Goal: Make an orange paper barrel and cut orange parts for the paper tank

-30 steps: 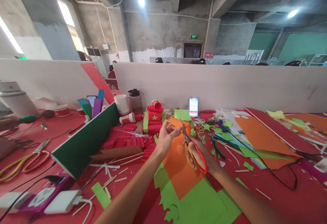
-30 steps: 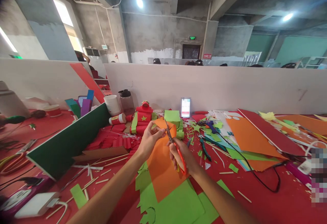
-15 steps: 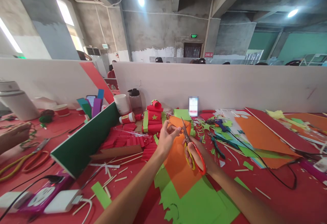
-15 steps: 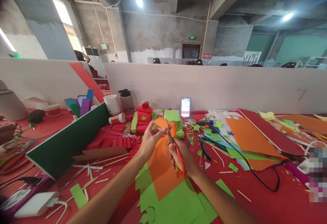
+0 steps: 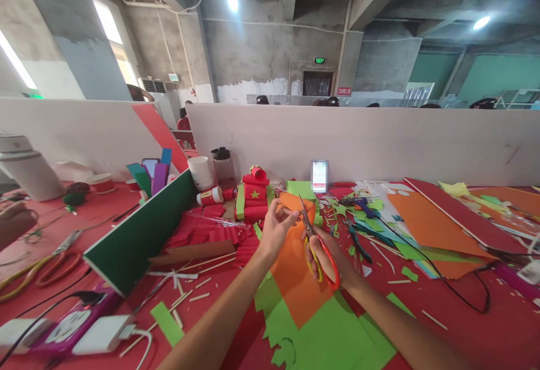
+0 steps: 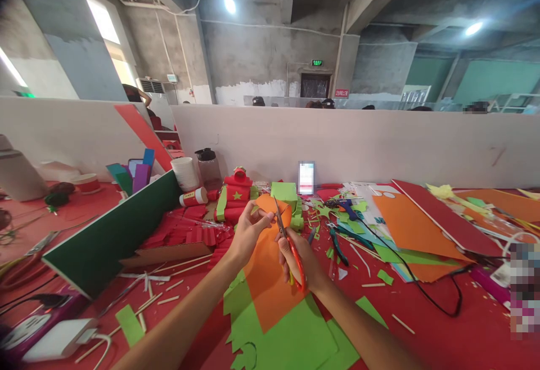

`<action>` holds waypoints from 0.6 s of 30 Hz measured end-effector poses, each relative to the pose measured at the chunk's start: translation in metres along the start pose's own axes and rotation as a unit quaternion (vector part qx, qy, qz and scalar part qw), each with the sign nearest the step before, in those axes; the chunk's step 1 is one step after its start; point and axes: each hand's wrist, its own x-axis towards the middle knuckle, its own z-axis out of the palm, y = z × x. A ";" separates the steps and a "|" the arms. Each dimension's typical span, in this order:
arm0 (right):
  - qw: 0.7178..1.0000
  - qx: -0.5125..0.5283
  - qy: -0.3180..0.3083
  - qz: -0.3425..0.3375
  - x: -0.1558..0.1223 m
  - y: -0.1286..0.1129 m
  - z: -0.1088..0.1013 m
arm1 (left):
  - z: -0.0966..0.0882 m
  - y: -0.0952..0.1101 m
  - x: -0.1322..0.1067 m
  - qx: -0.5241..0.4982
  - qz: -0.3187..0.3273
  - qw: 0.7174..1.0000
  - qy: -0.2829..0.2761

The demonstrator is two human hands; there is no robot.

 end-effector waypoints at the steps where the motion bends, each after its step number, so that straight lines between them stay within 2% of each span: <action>1: 1.000 0.000 0.000 0.003 0.000 0.000 0.000 | 0.000 0.000 0.000 0.001 0.000 1.000 -0.001; 18: 0.998 -0.062 -0.009 0.029 0.003 -0.006 -0.010 | 0.000 0.001 0.001 0.002 -0.003 1.000 0.010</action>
